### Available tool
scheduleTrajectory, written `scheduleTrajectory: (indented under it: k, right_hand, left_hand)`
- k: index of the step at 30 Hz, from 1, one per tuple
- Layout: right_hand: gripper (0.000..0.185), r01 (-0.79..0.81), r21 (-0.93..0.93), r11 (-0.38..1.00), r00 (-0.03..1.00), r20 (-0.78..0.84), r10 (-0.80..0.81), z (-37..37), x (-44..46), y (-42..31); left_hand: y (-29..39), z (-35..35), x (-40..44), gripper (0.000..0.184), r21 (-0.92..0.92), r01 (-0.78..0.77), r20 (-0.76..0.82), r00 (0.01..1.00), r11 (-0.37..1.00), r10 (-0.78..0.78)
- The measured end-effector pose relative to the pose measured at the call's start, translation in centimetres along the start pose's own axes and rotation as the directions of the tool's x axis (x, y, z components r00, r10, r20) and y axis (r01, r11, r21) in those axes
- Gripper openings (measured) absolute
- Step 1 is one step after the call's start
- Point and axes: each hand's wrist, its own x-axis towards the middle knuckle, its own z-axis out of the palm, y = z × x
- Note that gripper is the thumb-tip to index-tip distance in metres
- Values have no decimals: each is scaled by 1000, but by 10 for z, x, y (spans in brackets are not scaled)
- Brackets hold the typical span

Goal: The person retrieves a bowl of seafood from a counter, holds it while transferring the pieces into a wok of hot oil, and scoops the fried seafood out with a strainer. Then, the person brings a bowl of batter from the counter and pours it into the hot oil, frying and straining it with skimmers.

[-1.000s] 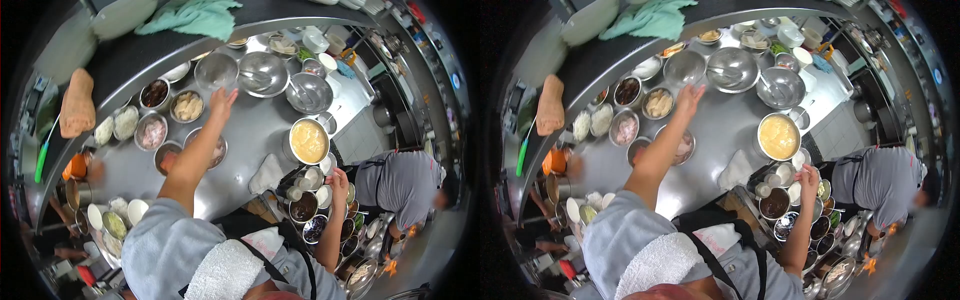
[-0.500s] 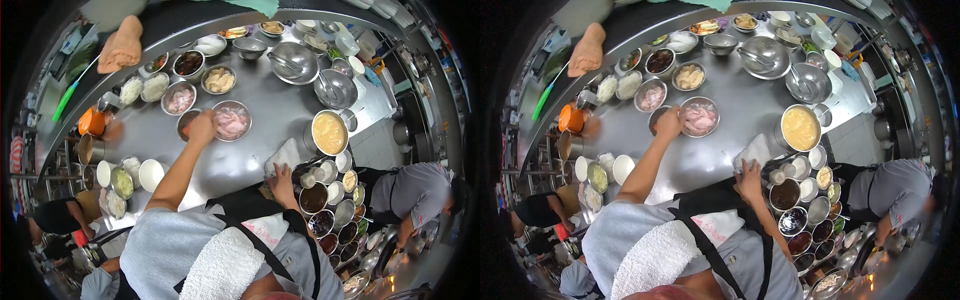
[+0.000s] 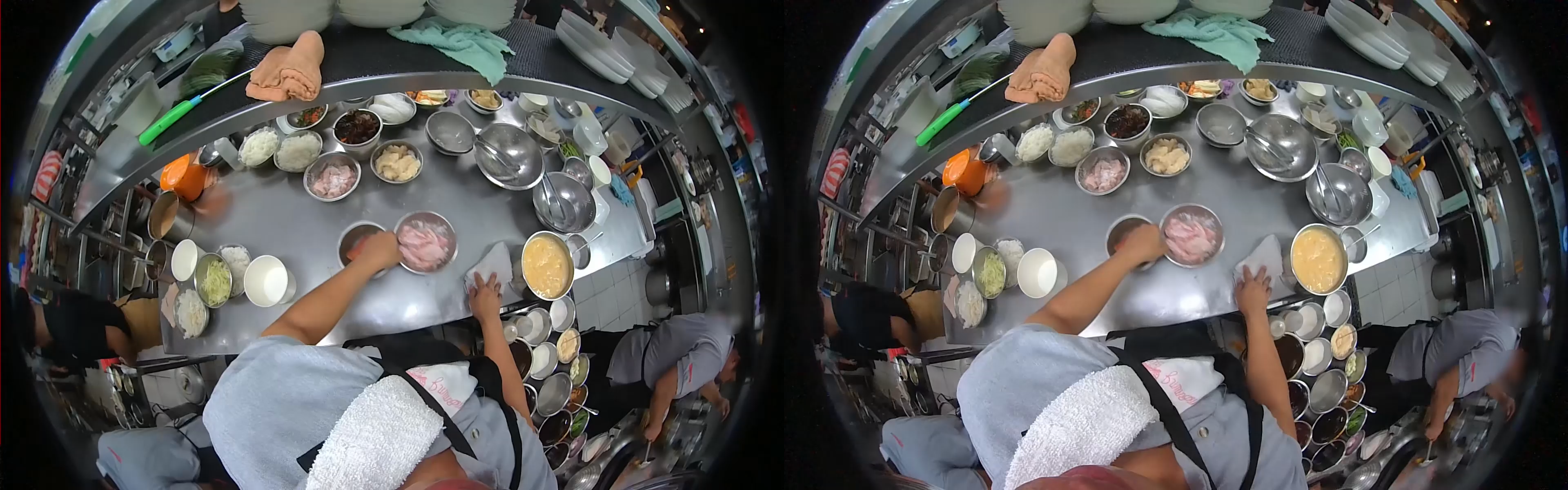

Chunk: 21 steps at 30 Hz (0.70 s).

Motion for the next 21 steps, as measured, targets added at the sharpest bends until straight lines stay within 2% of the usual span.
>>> scheduleTrajectory:
  k: [1, 3, 4, 5, 6, 8, 9, 11, 12, 14, 21]
  right_hand:
    - [47, 19, -10, 1000, 999, -40, -20, 3, 0, 4]
    - [46, 37, -7, 999, 999, -37, -37, 4, 0, 12]
    - [45, 50, 1, 999, 998, -30, -50, 3, -1, 13]
    - [45, 43, 0, 999, 999, -31, -43, 2, -1, 14]
    - [45, 50, 14, 999, 998, -28, -50, 0, -2, 14]
    - [45, 52, 27, 998, 998, -30, -51, 2, -2, 16]
    - [44, 36, 4, 999, 999, -22, -36, 7, 1, 18]
    - [43, 4, -20, 1000, 999, -33, -5, 7, 4, 21]
    - [43, 19, -10, 1000, 1000, -14, -19, 5, 4, 21]
    - [43, 37, 26, 999, 999, 12, -37, 0, 2, 19]
    - [40, 33, 50, 998, 997, -74, -29, 13, 1, 22]
  left_hand:
    - [-2, 0, 4, 29, -2, 0, -3, 1000, 1000, 0]
    - [-8, -2, 19, 34, -97, -127, 262, 954, 987, 148]
    - [-10, -16, 25, 33, -98, -13, 95, 995, 995, 22]
    - [-19, -25, 42, 34, -41, -5, -155, 988, 999, -1]
    - [-28, -35, 59, 36, 11, 14, -395, 919, 1000, -9]
    - [-42, -61, 81, 39, 102, 65, -497, 867, 993, -5]
    - [-50, -68, 91, 39, 104, 56, -497, 868, 993, 3]
    - [-58, -75, 116, 39, 224, 151, -229, 969, 963, -99]
    - [-60, -73, 127, 39, 227, 130, -231, 970, 965, -76]
    - [-62, -61, 141, 38, 234, 122, -137, 986, 964, -91]
    - [-35, -45, 145, 38, 234, -14, -100, 994, 972, 38]
